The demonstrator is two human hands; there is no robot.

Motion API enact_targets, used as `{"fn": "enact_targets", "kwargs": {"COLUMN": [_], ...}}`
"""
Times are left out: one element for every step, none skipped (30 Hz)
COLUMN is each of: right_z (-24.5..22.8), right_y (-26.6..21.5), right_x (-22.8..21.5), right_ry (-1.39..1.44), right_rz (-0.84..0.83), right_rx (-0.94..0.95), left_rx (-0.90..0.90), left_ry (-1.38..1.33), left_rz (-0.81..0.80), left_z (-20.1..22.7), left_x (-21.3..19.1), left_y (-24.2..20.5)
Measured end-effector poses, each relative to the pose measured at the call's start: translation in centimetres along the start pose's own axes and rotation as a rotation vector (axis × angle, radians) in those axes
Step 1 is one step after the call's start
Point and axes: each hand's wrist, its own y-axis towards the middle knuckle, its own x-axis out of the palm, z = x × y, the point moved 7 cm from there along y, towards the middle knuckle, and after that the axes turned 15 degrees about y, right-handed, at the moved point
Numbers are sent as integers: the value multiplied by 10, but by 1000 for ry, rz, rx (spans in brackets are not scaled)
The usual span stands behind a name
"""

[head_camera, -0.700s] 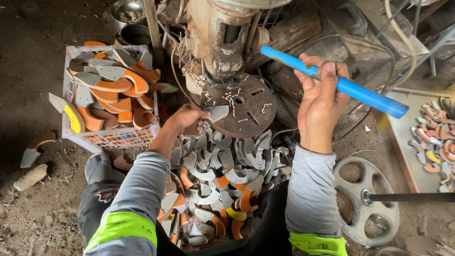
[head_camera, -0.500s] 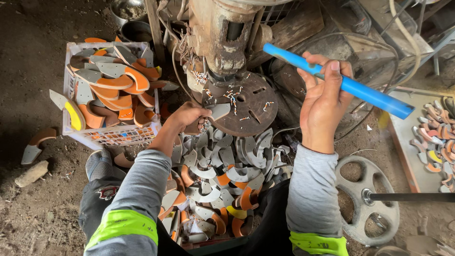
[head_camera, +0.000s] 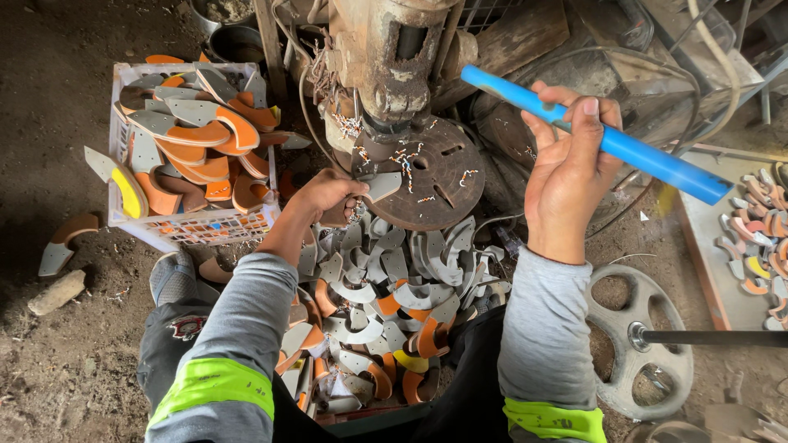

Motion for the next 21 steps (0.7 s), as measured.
{"fn": "enact_targets", "kwargs": {"right_z": [0,-1,-1,-1,-1,-1,-1,-1,-2,-2,-3,-3,-3,-3,-3,-3,-2,-1,1,5,9], "right_y": [0,-1,-1,-1,0,0,-1,-1,-2,-2,-2,-2,-2,-2,-3,-3,-3,-4,-6,-9,-12], "right_x": [0,0,0,0,0,1,1,2,2,3,4,5,5,5,4,3,2,-1,-5,-9,-13], "right_ry": [3,6,9,11,13,15,10,4,-2,6,14,21,22,22,22,19,15,10,16,22,27], "right_rz": [0,0,0,1,1,3,1,-1,-4,-4,-3,-2,-1,-1,-1,2,4,7,24,40,56], "right_rx": [3,5,8,7,5,6,6,5,4,8,11,15,14,13,13,14,14,15,-1,-18,-34], "left_rx": [3,6,9,12,15,16,14,13,11,8,5,2,15,29,42,35,28,21,30,40,51], "left_ry": [0,-1,-1,3,7,10,10,11,11,7,4,1,0,-2,-5,-11,-18,-24,-19,-15,-10], "left_rz": [1,1,1,4,6,9,9,9,9,13,17,19,14,8,2,7,12,16,19,23,27], "left_z": [0,0,0,1,2,1,1,1,0,0,-1,-1,-1,0,0,0,-1,-2,-1,-1,0], "left_x": [0,0,1,0,0,0,0,0,0,0,0,-1,-1,0,1,0,0,0,1,1,1], "left_y": [0,0,0,0,0,0,0,0,0,0,0,0,0,1,1,2,2,2,2,2,2]}}
